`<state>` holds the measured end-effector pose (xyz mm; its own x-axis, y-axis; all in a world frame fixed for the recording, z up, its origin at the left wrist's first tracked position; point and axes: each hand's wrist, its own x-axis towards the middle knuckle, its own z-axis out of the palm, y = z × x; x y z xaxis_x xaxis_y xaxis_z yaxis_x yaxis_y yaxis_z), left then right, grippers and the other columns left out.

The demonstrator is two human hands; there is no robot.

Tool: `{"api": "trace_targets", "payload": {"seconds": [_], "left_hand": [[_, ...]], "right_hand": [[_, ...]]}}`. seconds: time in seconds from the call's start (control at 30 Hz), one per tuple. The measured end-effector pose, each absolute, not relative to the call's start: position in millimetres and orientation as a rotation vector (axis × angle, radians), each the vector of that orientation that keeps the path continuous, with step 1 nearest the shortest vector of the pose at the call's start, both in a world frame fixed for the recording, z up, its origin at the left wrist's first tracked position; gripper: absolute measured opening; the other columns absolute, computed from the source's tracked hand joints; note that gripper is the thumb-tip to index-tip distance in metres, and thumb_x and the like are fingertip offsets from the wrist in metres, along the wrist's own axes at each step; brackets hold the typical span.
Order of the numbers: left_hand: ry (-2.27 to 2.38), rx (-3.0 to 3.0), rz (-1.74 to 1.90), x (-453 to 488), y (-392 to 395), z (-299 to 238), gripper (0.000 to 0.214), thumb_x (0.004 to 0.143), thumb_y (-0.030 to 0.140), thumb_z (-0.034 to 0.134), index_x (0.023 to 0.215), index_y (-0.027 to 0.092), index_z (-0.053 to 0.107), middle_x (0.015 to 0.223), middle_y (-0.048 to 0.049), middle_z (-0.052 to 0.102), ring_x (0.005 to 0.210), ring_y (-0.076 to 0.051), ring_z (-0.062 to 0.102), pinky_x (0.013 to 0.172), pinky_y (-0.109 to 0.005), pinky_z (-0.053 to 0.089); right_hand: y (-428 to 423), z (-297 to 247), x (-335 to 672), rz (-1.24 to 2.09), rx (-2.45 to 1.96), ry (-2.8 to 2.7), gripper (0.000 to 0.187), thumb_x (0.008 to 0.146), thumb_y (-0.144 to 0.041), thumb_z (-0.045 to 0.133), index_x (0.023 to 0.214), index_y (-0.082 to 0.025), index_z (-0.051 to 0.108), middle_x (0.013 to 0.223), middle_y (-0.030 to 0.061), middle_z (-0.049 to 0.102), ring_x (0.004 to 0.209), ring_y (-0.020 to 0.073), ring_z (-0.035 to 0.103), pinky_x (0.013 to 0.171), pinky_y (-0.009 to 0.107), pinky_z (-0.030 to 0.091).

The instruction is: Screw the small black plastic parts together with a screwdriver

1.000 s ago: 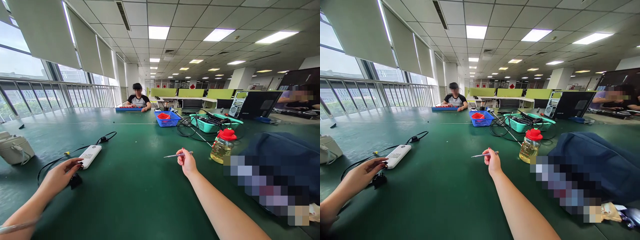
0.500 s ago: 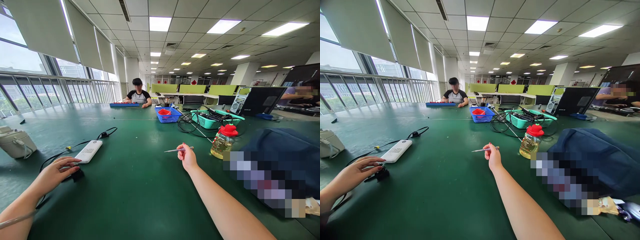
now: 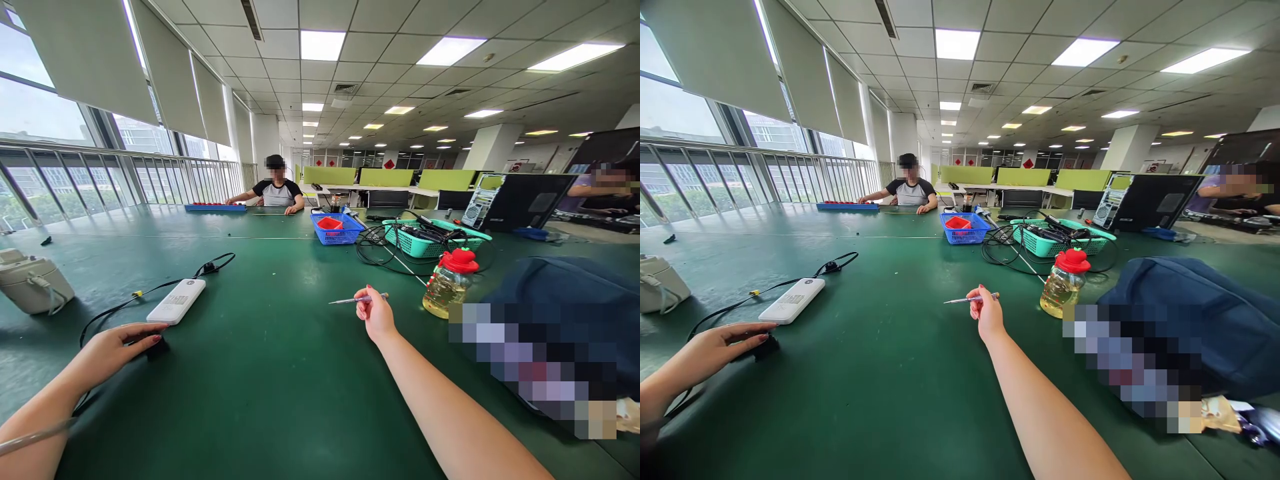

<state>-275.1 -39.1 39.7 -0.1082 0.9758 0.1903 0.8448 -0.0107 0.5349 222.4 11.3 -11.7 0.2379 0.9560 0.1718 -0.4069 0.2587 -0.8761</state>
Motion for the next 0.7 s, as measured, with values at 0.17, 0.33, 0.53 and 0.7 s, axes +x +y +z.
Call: {"api": "trace_targets", "payload": {"seconds": [0.17,0.33,0.53,0.7], "left_hand": [[2.0,1.882,0.666,-286.8,-32.3,40.1,0.065,0.058,0.074,0.064,0.104,0.028,0.072,0.105,0.0033,0.074,0.103,-0.026,0.066,0.093,-0.031,0.049],[1.995,1.91,0.636,-297.0,-25.5,28.8,0.064,0.064,0.071,0.06,0.109,0.026,0.071,0.104,0.0016,0.074,0.101,-0.027,0.067,0.089,-0.031,0.052],[1.975,1.961,0.549,-299.1,-18.5,20.6,0.065,0.064,0.069,0.058,0.108,0.024,0.071,0.112,-0.0023,0.072,0.105,-0.027,0.066,0.09,-0.029,0.051],[1.951,1.972,0.539,-288.0,-18.6,23.3,0.061,0.063,0.067,0.057,0.103,0.023,0.072,0.112,-0.0037,0.071,0.106,-0.028,0.065,0.092,-0.031,0.05]], "right_hand": [[11.7,-12.3,222.5,1.096,-0.802,-0.824,0.035,0.073,-0.048,0.063,0.056,-0.018,0.062,0.039,-0.0042,0.041,0.033,0.006,0.033,0.036,0.023,0.023],[12.4,-13.0,221.9,1.107,-0.796,-0.814,0.035,0.072,-0.049,0.064,0.056,-0.018,0.062,0.039,-0.0041,0.042,0.034,0.0062,0.032,0.036,0.022,0.023],[14.1,-14.0,222.0,1.102,-0.804,-0.834,0.036,0.074,-0.05,0.062,0.057,-0.018,0.061,0.039,-0.0045,0.041,0.033,0.0066,0.031,0.035,0.023,0.023],[15.1,-15.5,221.9,1.078,-0.857,-0.9,0.041,0.073,-0.056,0.061,0.055,-0.019,0.061,0.039,-0.0049,0.039,0.034,0.0071,0.029,0.037,0.024,0.021]]}}
